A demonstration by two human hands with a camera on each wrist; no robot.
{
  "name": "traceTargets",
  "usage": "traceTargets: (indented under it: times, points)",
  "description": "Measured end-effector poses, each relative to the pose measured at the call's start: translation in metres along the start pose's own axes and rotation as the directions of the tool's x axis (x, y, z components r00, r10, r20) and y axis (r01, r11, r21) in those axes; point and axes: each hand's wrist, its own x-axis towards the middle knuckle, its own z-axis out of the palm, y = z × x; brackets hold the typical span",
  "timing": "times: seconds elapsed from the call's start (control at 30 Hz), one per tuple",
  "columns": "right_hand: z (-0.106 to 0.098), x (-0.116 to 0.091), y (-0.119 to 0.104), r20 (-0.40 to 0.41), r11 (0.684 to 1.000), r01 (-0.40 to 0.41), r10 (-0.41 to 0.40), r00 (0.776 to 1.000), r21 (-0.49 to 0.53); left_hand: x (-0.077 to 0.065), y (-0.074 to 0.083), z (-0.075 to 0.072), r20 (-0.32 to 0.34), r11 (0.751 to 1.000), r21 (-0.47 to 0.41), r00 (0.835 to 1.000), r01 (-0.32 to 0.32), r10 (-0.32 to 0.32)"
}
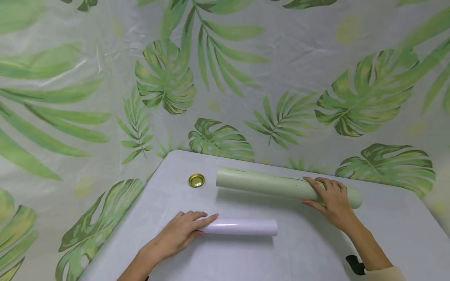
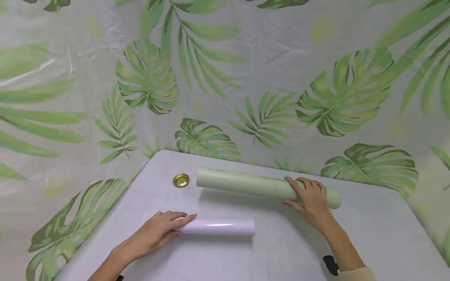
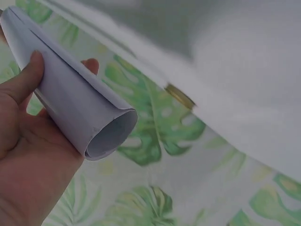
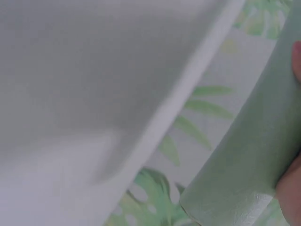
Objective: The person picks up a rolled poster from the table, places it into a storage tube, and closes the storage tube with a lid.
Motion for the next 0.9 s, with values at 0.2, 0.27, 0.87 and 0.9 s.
traceTargets:
  times: [0.2,0.27,0.87,0.9]
  points:
    - [-0.034,-0.017,0.005,-0.053,1.0,-0.018,0.018,0.998,-0.003,-0.011,-0.027,-0.022,0.007,0.993,-0.07,0.995,0.097,-0.097]
    - [-0.044,-0.024,0.008,-0.055,0.999,-0.033,0.033,0.998,0.0,-0.015,-0.034,-0.027,0.003,0.988,-0.09,0.992,0.123,-0.123]
    - [-0.071,-0.07,0.037,-0.086,0.998,-0.015,0.009,0.996,-0.067,-0.028,-0.072,-0.056,-0.04,0.961,-0.045,0.96,0.274,-0.276]
    - [-0.07,-0.071,0.038,-0.083,0.997,-0.014,0.008,0.996,-0.07,-0.028,-0.073,-0.057,-0.038,0.961,-0.049,0.961,0.273,-0.275]
